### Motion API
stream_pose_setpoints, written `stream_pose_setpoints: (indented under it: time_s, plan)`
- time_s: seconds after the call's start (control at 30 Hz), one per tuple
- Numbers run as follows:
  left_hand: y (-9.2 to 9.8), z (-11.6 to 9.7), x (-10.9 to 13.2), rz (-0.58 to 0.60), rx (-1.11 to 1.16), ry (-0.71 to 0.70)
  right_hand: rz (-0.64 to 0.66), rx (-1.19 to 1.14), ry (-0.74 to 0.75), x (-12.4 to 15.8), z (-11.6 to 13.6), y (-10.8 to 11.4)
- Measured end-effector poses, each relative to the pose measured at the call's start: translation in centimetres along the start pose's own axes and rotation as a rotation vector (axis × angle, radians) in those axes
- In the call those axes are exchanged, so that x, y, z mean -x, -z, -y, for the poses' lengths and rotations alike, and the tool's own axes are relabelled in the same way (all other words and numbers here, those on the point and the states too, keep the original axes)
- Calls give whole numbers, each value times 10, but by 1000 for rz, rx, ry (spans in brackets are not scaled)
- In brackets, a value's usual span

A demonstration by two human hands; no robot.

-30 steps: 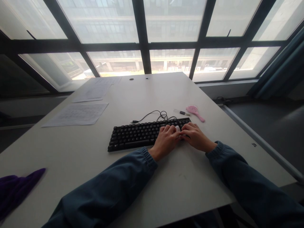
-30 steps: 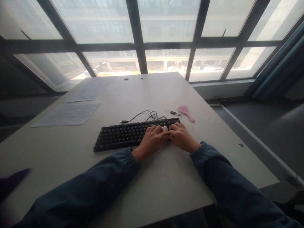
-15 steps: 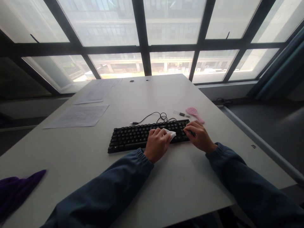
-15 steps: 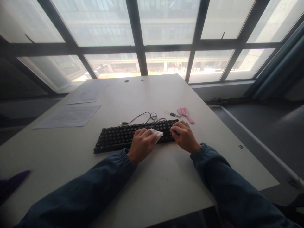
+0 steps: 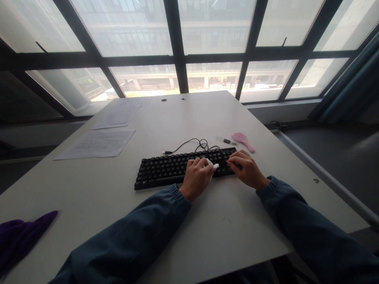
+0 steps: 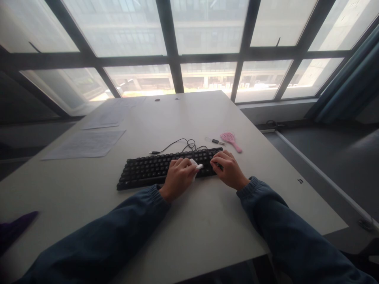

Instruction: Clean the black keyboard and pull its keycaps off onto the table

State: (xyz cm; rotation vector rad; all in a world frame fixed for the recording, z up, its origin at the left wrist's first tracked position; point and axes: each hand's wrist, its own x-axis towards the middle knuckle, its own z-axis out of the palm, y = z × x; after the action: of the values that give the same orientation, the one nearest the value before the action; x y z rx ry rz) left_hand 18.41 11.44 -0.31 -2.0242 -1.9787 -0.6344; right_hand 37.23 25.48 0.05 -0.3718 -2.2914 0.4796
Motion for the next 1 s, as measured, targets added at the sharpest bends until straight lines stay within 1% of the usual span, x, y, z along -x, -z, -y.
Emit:
stream_pose_setpoints:
  time_s: [0.07,0.13,0.2,0.3,0.37,0.57,0.7,0.83,0.93,1.0]
  plan:
    - [1,0,-3,-57,-10,22,1,-3,-2,-1,1,0]
    - [0,-1,-8,-73,-15,11,1,-9,3,-1,1,0]
    - [-2,-1,-13,-26,-16,-41,0,-17,10,-1,1,0]
    - [-4,3,-19,104,-6,-141,0,-30,10,-1,1,-1]
    - [-3,8,-22,159,7,-175,2,-38,5,-1,0,-2]
    - [3,17,-39,259,82,-260,22,-50,-9,-1,0,-2]
    - [1,19,-44,262,94,-285,14,-50,-18,-1,-1,-1]
    - [-1,19,-44,203,97,-259,11,-57,-18,-1,-3,-1]
    - [2,15,-44,149,91,-174,0,-62,-20,-1,-4,0]
    - [6,9,-42,159,77,-110,-5,-65,-11,-1,-4,1]
